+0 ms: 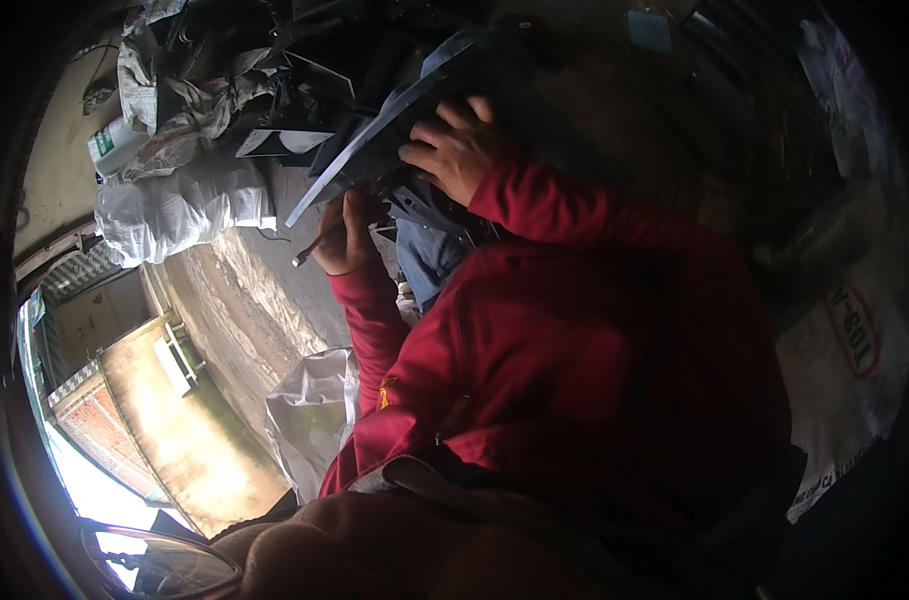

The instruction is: The person assembles a metal component by inserting bolts and tightening them with a wrench. They reposition the part multiple times to access different fasteners and continue tightening until the assembly appears secure.

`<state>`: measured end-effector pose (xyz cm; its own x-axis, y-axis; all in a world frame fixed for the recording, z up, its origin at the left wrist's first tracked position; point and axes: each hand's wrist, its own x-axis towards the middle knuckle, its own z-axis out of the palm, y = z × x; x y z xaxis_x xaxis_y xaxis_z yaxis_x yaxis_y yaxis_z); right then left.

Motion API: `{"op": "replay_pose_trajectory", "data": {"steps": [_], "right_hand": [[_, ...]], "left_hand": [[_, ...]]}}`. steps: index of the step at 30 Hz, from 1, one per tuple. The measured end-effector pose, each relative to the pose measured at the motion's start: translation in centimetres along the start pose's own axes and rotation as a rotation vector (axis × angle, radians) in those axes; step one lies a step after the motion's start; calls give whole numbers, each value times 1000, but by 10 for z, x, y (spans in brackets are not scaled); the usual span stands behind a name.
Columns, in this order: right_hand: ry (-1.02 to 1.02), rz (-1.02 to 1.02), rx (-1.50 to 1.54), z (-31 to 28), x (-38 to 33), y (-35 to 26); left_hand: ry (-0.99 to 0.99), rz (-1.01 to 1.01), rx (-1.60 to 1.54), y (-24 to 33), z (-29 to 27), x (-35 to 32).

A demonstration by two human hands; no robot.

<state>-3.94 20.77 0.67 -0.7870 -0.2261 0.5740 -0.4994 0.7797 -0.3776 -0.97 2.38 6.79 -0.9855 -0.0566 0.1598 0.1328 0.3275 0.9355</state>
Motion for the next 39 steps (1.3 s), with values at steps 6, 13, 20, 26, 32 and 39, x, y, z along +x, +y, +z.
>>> {"op": "replay_pose_trajectory", "data": {"steps": [6,13,20,26,32,39], "right_hand": [[46,43,80,-2,1,4],[49,31,75,-2,2,5],[98,25,34,-1,3,8],[98,2,15,-3,1,8],[74,2,-23,-5,-3,12],[49,27,1,-1,-3,11]], "left_hand": [[-126,259,540,-5,-3,5],[-189,277,833,-21,6,12],[-206,308,774,-19,8,17],[-229,365,830,-15,2,18],[-245,256,974,-6,0,19],[-312,369,911,-15,-11,23]]}}
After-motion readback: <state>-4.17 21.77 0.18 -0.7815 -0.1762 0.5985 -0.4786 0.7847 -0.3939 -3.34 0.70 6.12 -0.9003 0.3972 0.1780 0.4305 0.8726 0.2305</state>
